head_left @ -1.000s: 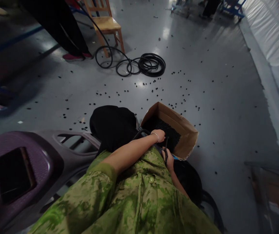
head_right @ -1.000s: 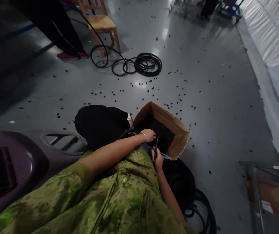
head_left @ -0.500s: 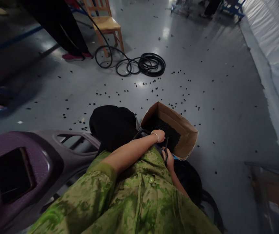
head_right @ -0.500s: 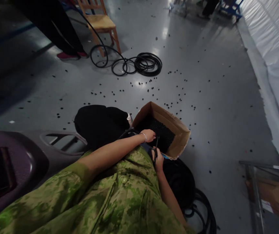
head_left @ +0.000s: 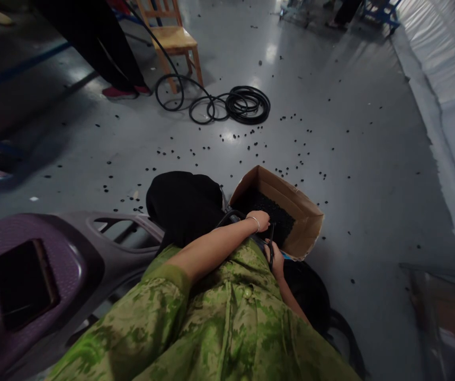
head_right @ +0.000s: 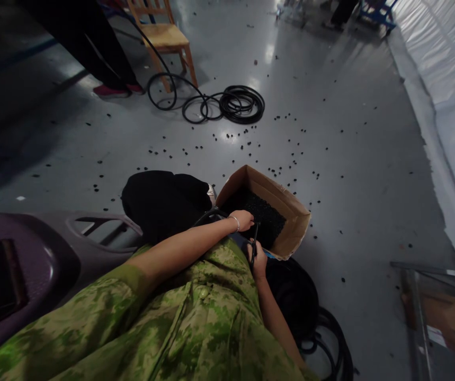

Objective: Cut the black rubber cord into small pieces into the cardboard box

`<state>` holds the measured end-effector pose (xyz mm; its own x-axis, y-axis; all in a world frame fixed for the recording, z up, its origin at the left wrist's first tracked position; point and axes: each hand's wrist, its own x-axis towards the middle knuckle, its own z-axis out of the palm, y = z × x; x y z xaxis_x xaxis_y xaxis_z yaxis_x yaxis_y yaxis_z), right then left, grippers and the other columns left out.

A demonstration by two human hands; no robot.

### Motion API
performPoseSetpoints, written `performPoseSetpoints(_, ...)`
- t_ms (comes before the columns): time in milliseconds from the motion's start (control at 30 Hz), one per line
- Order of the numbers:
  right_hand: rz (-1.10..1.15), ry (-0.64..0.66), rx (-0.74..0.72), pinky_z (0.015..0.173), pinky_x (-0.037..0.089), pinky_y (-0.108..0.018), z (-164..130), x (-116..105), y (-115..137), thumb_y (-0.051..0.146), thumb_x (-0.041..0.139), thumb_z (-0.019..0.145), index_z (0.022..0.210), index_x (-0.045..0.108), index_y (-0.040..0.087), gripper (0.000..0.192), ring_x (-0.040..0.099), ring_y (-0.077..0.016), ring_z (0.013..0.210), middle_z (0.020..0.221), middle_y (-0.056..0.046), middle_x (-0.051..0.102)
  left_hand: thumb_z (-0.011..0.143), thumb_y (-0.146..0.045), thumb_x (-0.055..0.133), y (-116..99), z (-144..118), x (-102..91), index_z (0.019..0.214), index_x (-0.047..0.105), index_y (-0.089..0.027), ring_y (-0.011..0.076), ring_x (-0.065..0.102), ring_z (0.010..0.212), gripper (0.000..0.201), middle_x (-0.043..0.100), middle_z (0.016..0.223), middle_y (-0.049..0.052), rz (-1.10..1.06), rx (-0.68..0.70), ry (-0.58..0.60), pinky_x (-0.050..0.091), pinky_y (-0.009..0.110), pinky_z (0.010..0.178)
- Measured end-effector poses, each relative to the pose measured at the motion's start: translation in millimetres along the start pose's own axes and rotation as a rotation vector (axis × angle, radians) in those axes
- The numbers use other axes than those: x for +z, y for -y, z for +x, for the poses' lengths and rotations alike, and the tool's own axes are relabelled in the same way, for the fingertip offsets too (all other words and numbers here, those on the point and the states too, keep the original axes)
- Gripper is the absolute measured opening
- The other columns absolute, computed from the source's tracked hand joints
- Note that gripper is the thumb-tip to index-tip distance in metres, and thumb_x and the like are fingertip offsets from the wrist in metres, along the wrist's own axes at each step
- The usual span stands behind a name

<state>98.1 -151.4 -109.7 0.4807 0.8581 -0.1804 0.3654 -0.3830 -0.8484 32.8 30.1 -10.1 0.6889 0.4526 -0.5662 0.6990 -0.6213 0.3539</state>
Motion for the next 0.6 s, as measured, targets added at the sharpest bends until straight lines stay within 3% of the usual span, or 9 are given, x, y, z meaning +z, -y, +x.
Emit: performPoseSetpoints(600, 0.004, 0.017, 0.025, 0.083, 0.048, -0.033, 0.4, -1.0, 3.0, 0.051, 0.045, 0.081, 0.106, 0.062, 0.014, 0.047, 0.062, -0.0225, 0.094, 0.101, -0.01, 0.068, 0.089, -0.032, 0.044, -1.1, 1.6, 1.1, 0.105, 0.068, -0.014, 0.0236, 0.061, 0.103, 0.034, 0.066, 0.109, 0.014, 0.023, 0.003, 0.003, 0.05, 0.031, 0.084)
